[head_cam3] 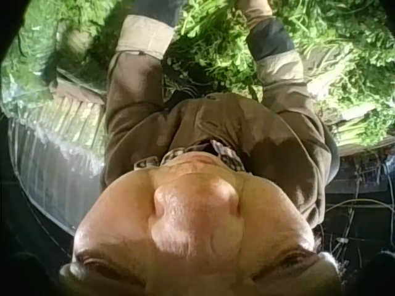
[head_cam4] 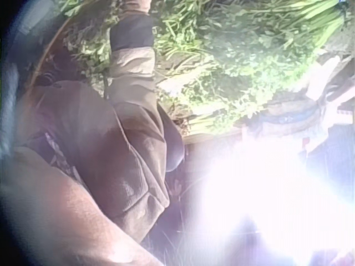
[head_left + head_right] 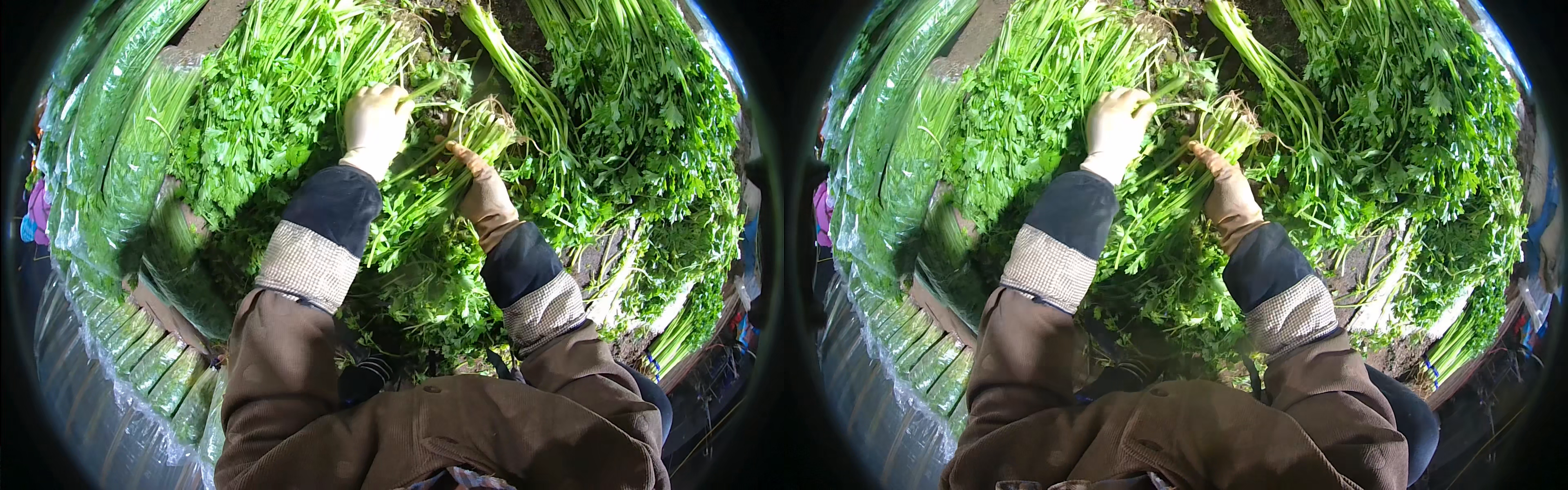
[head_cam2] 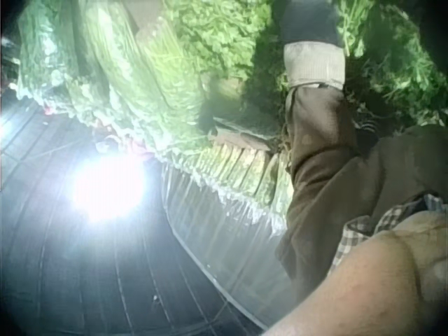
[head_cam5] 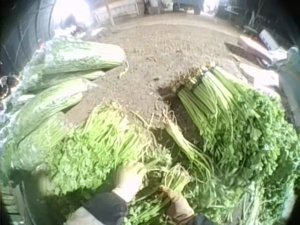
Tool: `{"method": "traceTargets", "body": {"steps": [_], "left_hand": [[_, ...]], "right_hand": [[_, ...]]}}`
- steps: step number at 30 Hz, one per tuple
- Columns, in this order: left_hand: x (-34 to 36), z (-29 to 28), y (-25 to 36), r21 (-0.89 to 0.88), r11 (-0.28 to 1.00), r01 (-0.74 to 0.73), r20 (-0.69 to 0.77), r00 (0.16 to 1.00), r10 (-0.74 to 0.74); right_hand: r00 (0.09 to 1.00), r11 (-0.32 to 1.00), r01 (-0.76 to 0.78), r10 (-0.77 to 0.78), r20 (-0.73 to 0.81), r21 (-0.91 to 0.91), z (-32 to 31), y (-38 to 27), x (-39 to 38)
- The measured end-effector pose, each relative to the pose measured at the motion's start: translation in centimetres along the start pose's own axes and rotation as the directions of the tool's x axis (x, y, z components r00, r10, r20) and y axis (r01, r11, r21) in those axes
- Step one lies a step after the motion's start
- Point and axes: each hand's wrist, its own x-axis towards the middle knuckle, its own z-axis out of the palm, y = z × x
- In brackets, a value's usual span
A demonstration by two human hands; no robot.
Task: The person gathers leafy green vegetables, aligns the stems, and ties them into bundles using blue plastic ties. The person repeats this process for multiple bunches, placing finished bundles aside.
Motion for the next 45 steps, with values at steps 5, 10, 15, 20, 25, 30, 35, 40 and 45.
{"method": "traceTargets", "body": {"steps": [5, 10, 15, 20, 25, 30, 35, 40, 45], "left_hand": [[-1.9, -1.3, -0.5, -0.378, 0.925, -0.028, -0.146, 0.989, -0.030], [-4.2, 0.5, 2.0, -0.309, 0.946, 0.094, 0.054, 0.995, -0.081], [-5.5, -0.3, 4.3, -0.324, 0.946, -0.032, -0.286, 0.956, -0.066], [-6.2, -1.3, 2.7, -0.279, 0.954, -0.109, -0.338, 0.941, 0.008], [-6.5, 0.1, -3.4, -0.558, 0.830, -0.010, 0.013, 1.000, 0.020], [-4.7, 1.5, -10.9, -0.431, 0.865, -0.257, -0.151, 0.966, 0.212], [-4.4, 0.5, -10.8, -0.139, 0.990, -0.012, 0.097, 0.995, 0.026], [-6.0, -9.9, -4.3, -0.796, 0.603, 0.055, 0.048, 0.998, -0.028], [-13.0, -25.2, 5.0, -0.878, 0.215, -0.427, -0.403, 0.903, 0.146]], "right_hand": [[0.977, 0.993, 0.120, -0.115, 0.180, -0.016, 1.0, 0.2, 0.4], [0.998, 0.996, 0.059, -0.058, 0.022, -0.062, 1.9, 0.9, 0.4], [0.976, 0.990, 0.132, -0.137, 0.167, 0.043, 4.2, 1.0, -0.9], [0.949, 0.998, 0.060, -0.062, 0.310, 0.016, 7.7, 0.7, 0.5], [0.977, 0.937, 0.175, -0.203, -0.065, -0.303, 8.7, -0.4, 3.0], [0.876, 0.874, 0.448, -0.387, 0.287, -0.188, 11.5, -2.9, -4.1], [0.737, 0.781, 0.570, -0.348, 0.580, -0.256, 15.4, -10.9, -18.3], [0.765, 0.779, 0.454, -0.093, 0.637, -0.432, 15.9, -12.8, -21.4], [0.797, 0.256, 0.519, 0.198, 0.570, -0.815, 14.2, -6.1, -21.1]]}}
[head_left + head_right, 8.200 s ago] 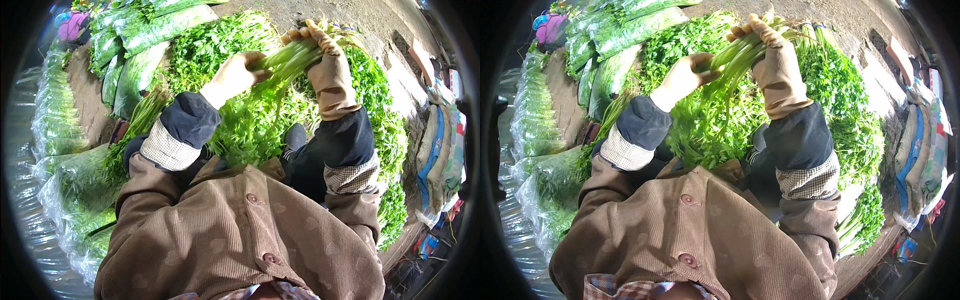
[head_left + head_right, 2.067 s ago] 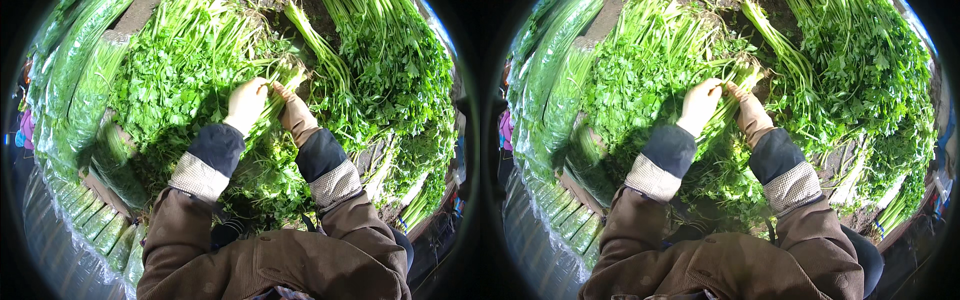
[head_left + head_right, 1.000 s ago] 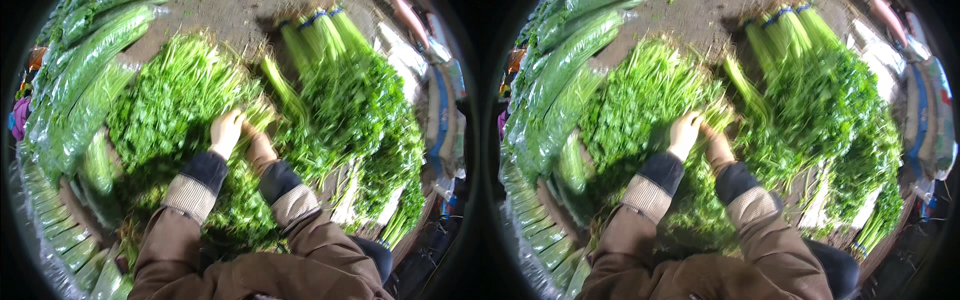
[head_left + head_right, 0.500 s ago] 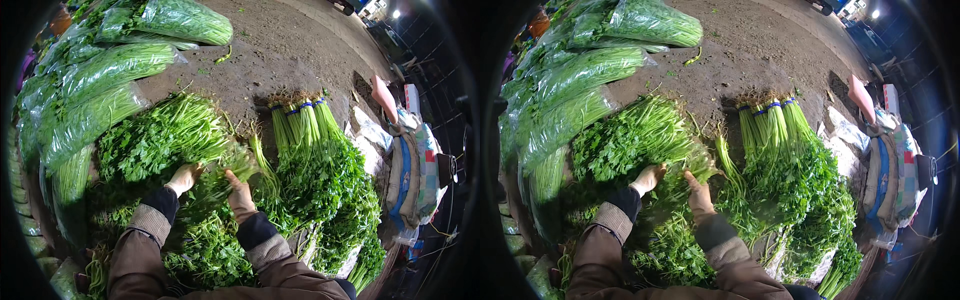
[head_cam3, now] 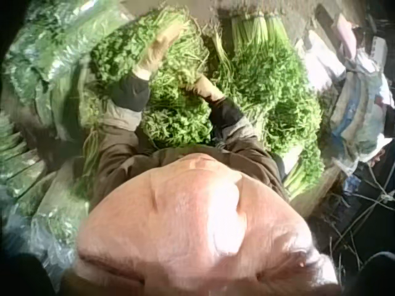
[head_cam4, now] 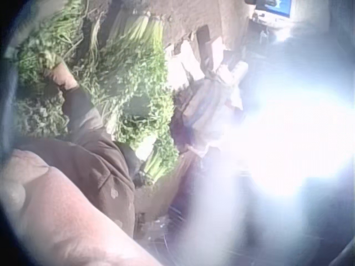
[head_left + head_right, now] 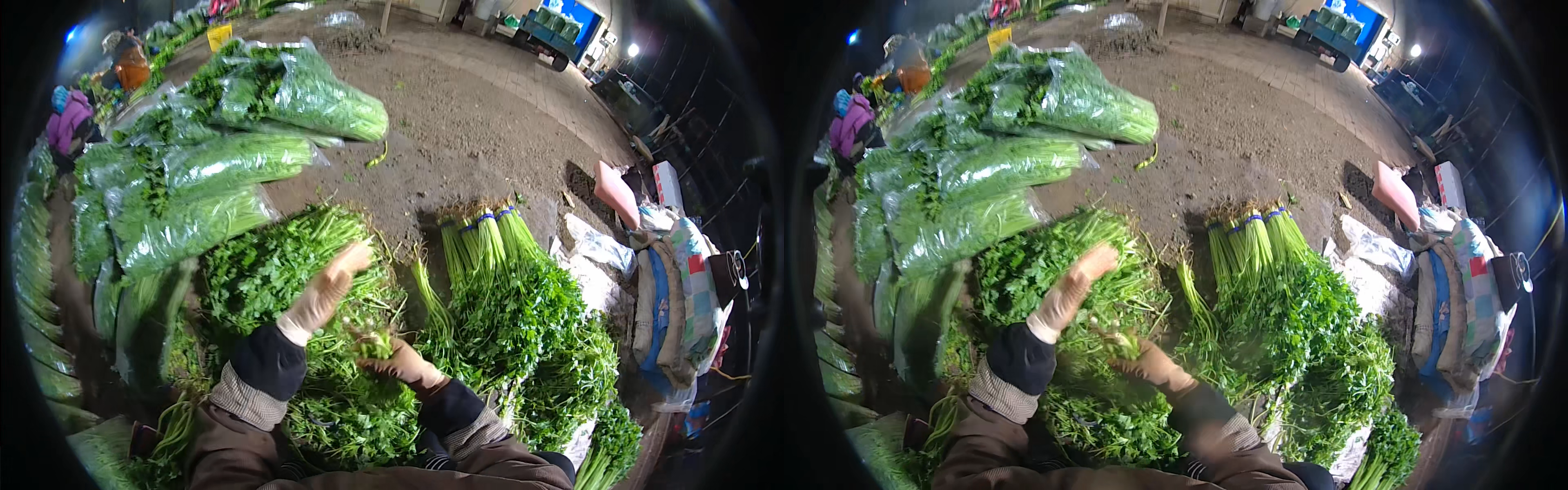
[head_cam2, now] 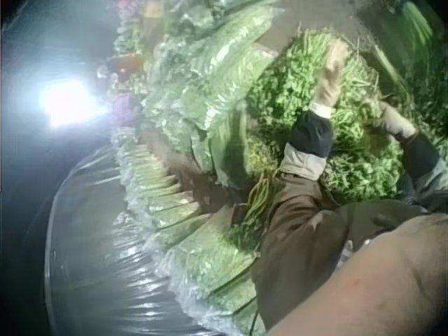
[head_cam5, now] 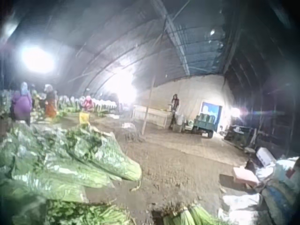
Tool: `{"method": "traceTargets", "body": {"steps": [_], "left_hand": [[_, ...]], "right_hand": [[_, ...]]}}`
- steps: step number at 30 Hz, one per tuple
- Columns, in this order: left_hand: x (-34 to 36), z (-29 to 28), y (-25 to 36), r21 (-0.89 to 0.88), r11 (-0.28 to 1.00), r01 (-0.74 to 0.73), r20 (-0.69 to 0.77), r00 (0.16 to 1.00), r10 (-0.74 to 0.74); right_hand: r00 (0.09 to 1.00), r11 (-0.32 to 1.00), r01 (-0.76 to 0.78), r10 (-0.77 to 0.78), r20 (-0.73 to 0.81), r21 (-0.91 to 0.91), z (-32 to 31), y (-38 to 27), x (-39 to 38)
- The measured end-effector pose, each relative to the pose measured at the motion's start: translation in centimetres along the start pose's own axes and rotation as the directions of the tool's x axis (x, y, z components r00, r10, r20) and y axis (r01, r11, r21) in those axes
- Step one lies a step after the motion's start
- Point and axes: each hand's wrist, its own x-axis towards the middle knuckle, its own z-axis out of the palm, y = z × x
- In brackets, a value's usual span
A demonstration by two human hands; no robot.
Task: The person gathers leafy green vegetables, aligns the stems, and ties them into bundles using blue plastic ties. The person repeats this process for multiple bunches, placing finished bundles aside.
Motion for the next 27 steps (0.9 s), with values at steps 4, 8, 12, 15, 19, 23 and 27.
{"method": "traceTargets", "body": {"steps": [4, 8, 12, 15, 19, 23, 27], "left_hand": [[-3.0, 5.6, 10.5, 0.596, 0.803, -0.028, 0.595, 0.686, -0.418], [-5.8, 6.2, 16.0, 0.545, 0.823, -0.158, 0.447, 0.886, -0.126], [-10.0, 10.1, 21.2, 0.602, 0.743, -0.292, 0.602, 0.778, -0.182], [-11.5, 11.3, 27.3, 0.507, 0.834, -0.216, 0.317, 0.947, 0.052], [-14.9, 15.8, 29.8, 0.535, 0.805, -0.256, 0.283, 0.952, 0.115], [-17.3, 17.2, 28.5, 0.556, 0.731, -0.396, 0.624, 0.780, -0.052], [-19.2, 16.7, 27.2, 0.612, 0.569, -0.550, 0.553, 0.811, 0.189]], "right_hand": [[0.958, 0.951, 0.277, -0.285, -0.044, -0.135, 3.3, -1.7, -4.0], [0.915, 0.931, 0.364, -0.360, 0.181, 0.015, 5.7, -5.9, -8.1], [0.782, 0.760, 0.616, -0.558, 0.277, -0.208, 6.7, -8.2, -12.6], [0.825, 0.894, 0.432, -0.445, 0.349, 0.120, 8.1, -9.0, -15.2], [0.721, 0.784, 0.616, -0.601, 0.345, 0.077, 10.3, -9.5, -18.1], [0.888, 0.916, 0.401, -0.392, 0.241, 0.013, 12.0, -9.0, -21.0], [0.755, 0.813, 0.576, -0.490, 0.435, -0.086, 13.0, -8.5, -22.8]]}}
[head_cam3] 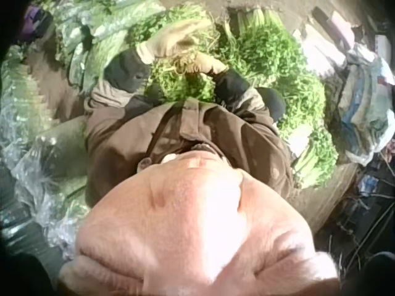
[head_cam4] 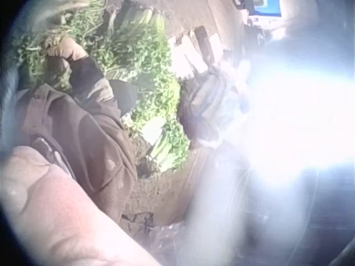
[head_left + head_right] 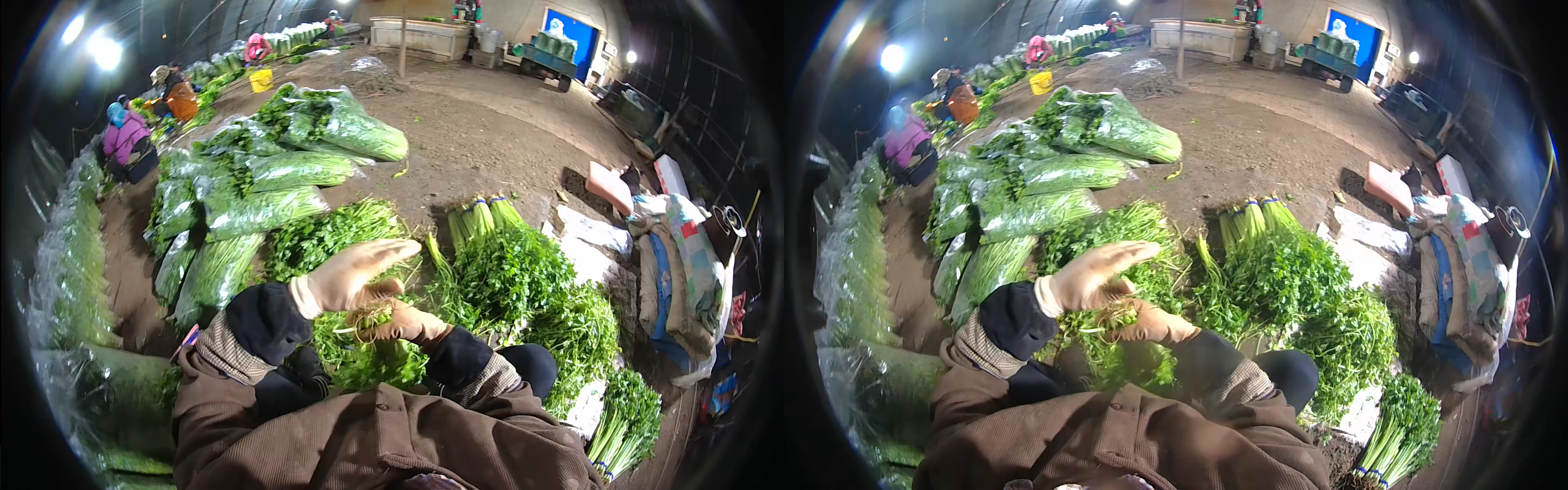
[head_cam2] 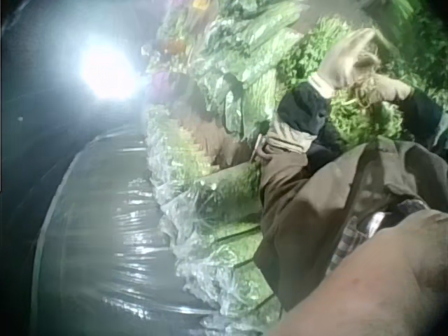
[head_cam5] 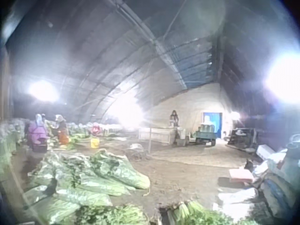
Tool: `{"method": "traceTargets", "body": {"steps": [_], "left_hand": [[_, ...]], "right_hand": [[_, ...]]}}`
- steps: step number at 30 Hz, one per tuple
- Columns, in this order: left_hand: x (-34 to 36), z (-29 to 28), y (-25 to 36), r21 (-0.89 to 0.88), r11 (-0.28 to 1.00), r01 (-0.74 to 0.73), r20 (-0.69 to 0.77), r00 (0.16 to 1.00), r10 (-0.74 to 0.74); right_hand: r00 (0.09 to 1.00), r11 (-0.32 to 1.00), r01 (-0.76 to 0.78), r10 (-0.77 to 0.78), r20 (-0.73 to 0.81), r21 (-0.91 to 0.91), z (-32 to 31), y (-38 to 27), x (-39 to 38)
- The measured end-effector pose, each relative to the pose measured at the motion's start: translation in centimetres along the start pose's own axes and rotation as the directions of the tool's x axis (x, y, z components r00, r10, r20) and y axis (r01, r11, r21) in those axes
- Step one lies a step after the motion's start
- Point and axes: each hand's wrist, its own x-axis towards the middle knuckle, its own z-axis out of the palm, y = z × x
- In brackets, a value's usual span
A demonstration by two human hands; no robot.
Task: The person gathers leafy green vegetables, aligns the stems, and ties them into bundles using blue plastic ties. The person repeats this process for multiple bunches, placing finished bundles aside.
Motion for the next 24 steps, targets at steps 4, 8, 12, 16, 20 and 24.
{"method": "traceTargets", "body": {"steps": [4, 8, 12, 16, 20, 24], "left_hand": [[-0.7, 1.0, 1.7, 0.227, 0.974, -0.010, 0.347, 0.935, -0.072], [-0.7, -1.0, 1.6, -0.138, 0.981, 0.136, -0.083, 0.985, -0.148], [-3.3, 0.5, -0.9, -0.522, 0.836, 0.169, -0.374, 0.836, -0.403], [-9.8, 10.2, -3.9, -0.511, 0.611, 0.605, 0.215, 0.778, -0.590], [-14.2, 11.9, -7.4, -0.288, 0.476, 0.831, 0.321, 0.552, -0.770], [-11.4, 7.3, -6.1, -0.653, 0.630, 0.421, -0.055, 0.803, -0.593]], "right_hand": [[0.980, 0.979, -0.159, 0.140, -0.144, -0.124, 1.0, -1.3, 0.0], [0.962, 0.997, -0.038, 0.057, -0.268, 0.073, -0.4, -4.3, -0.2], [0.893, 0.872, 0.175, 0.055, -0.446, 0.457, -4.4, -7.6, -0.5], [0.811, 0.847, 0.334, -0.035, -0.584, 0.413, -8.0, -9.0, 0.0], [0.874, 0.982, 0.174, -0.187, -0.449, -0.069, -9.6, -8.7, 1.5], [0.937, 0.992, 0.104, -0.075, -0.341, 0.065, -8.1, -8.3, 3.9]]}}
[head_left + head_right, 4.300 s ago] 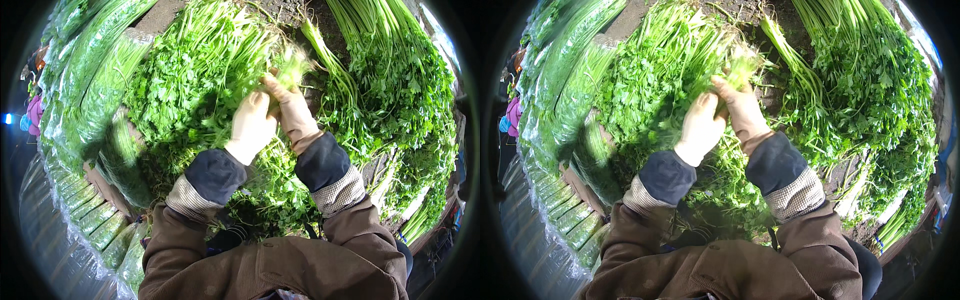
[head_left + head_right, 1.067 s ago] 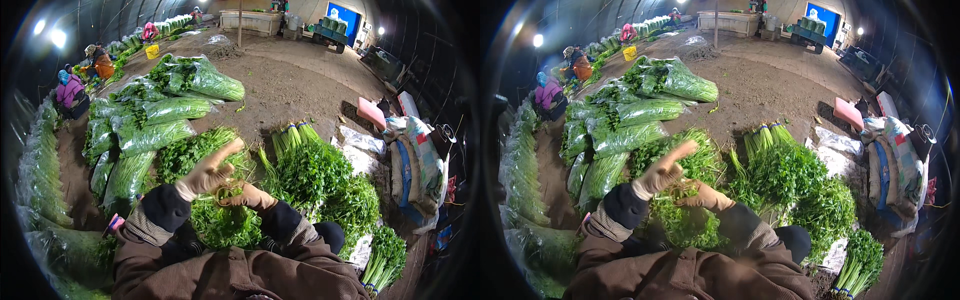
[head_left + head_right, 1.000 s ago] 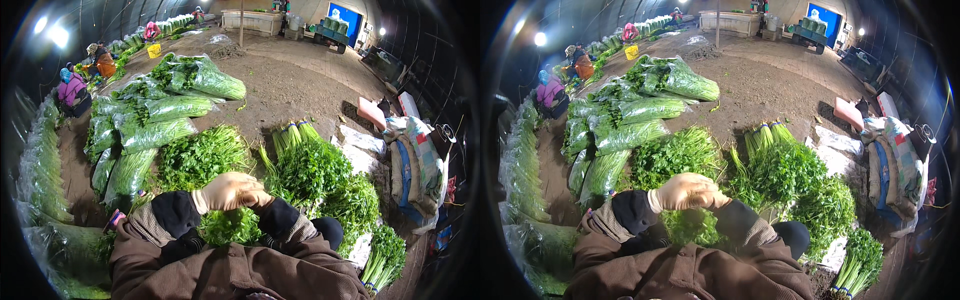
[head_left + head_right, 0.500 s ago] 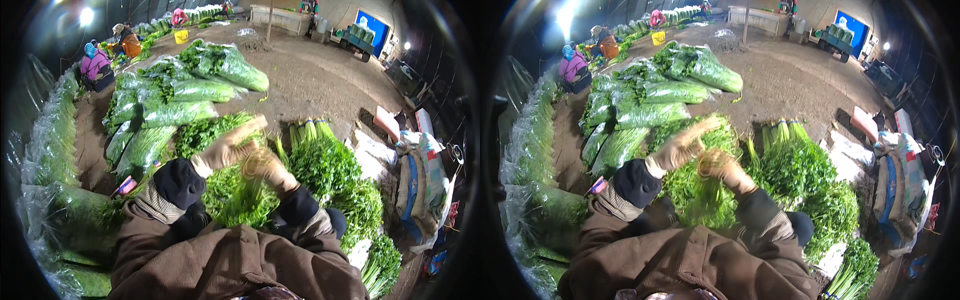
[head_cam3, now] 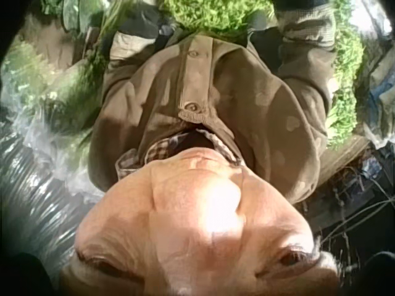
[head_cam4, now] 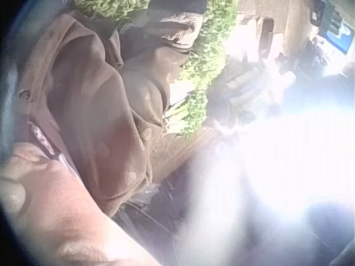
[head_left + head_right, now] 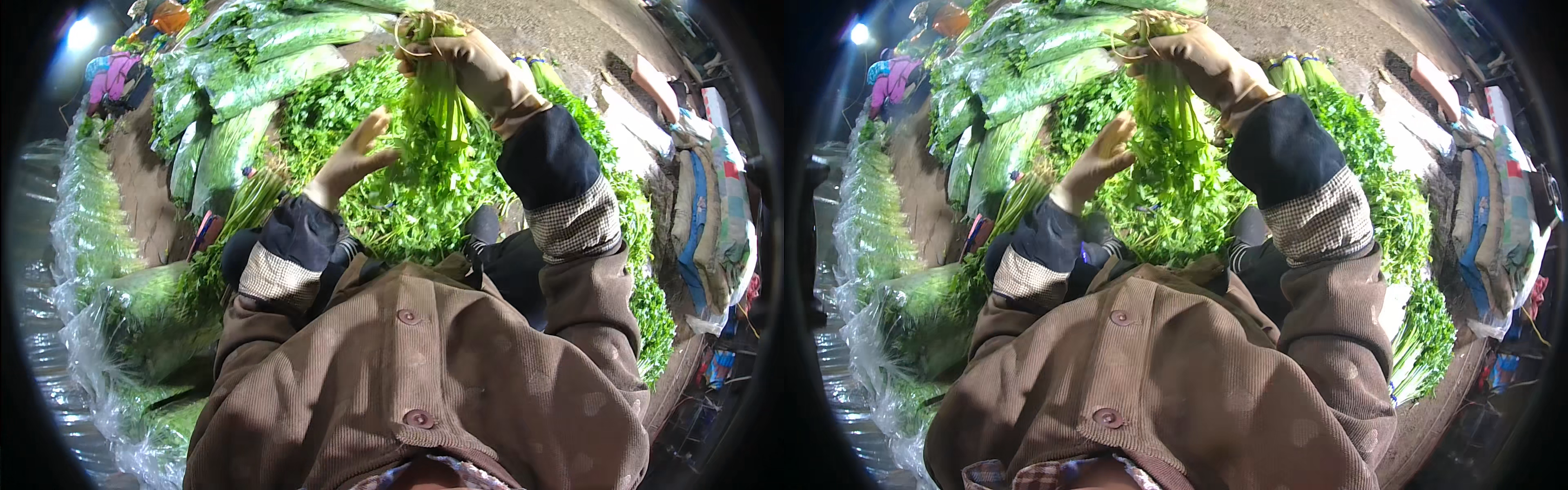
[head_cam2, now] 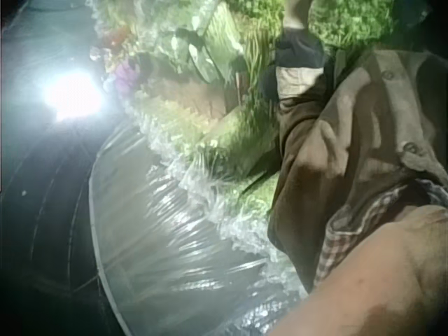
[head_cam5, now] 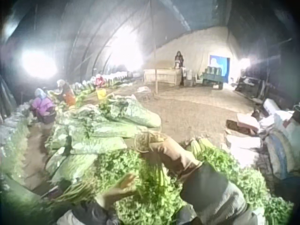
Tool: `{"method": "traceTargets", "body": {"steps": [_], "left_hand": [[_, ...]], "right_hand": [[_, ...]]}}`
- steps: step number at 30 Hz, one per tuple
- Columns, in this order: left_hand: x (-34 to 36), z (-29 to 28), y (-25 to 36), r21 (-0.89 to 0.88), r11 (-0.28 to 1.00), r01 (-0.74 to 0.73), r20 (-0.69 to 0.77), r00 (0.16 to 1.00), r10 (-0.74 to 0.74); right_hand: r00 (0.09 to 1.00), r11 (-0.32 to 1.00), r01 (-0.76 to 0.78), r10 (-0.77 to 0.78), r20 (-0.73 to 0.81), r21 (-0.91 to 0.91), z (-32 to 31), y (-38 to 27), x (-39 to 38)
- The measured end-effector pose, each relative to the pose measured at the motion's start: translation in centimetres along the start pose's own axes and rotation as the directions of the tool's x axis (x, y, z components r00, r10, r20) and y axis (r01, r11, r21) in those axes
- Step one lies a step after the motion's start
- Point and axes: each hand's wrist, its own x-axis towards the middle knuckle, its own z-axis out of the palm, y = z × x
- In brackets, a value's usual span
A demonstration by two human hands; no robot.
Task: The person gathers leafy green vegetables, aligns the stems, and ties them into bundles using blue plastic ties. The person repeats this process for multiple bunches, placing finished bundles aside.
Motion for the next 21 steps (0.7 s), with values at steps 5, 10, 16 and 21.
{"method": "traceTargets", "body": {"steps": [5, 10, 16, 21], "left_hand": [[1.7, 5.9, 6.0, -0.448, 0.893, 0.048, -0.115, 0.987, -0.111], [1.6, 5.8, 5.9, -0.509, 0.859, 0.060, -0.379, 0.880, -0.286], [3.1, 5.6, 2.4, -0.666, 0.710, 0.230, -0.340, 0.753, -0.563], [3.4, 4.5, -5.8, -0.775, 0.618, 0.132, -0.195, 0.880, -0.433]], "right_hand": [[0.990, 0.838, -0.093, 0.133, -0.036, 0.537, 3.4, 1.4, 2.9], [0.958, 0.863, -0.082, 0.205, -0.198, 0.499, 4.0, 6.2, -2.0], [0.864, 0.686, -0.440, 0.500, 0.063, 0.579, 9.9, 15.1, -9.6], [0.832, 0.759, -0.292, 0.502, -0.237, 0.582, 9.5, 22.9, -11.2]]}}
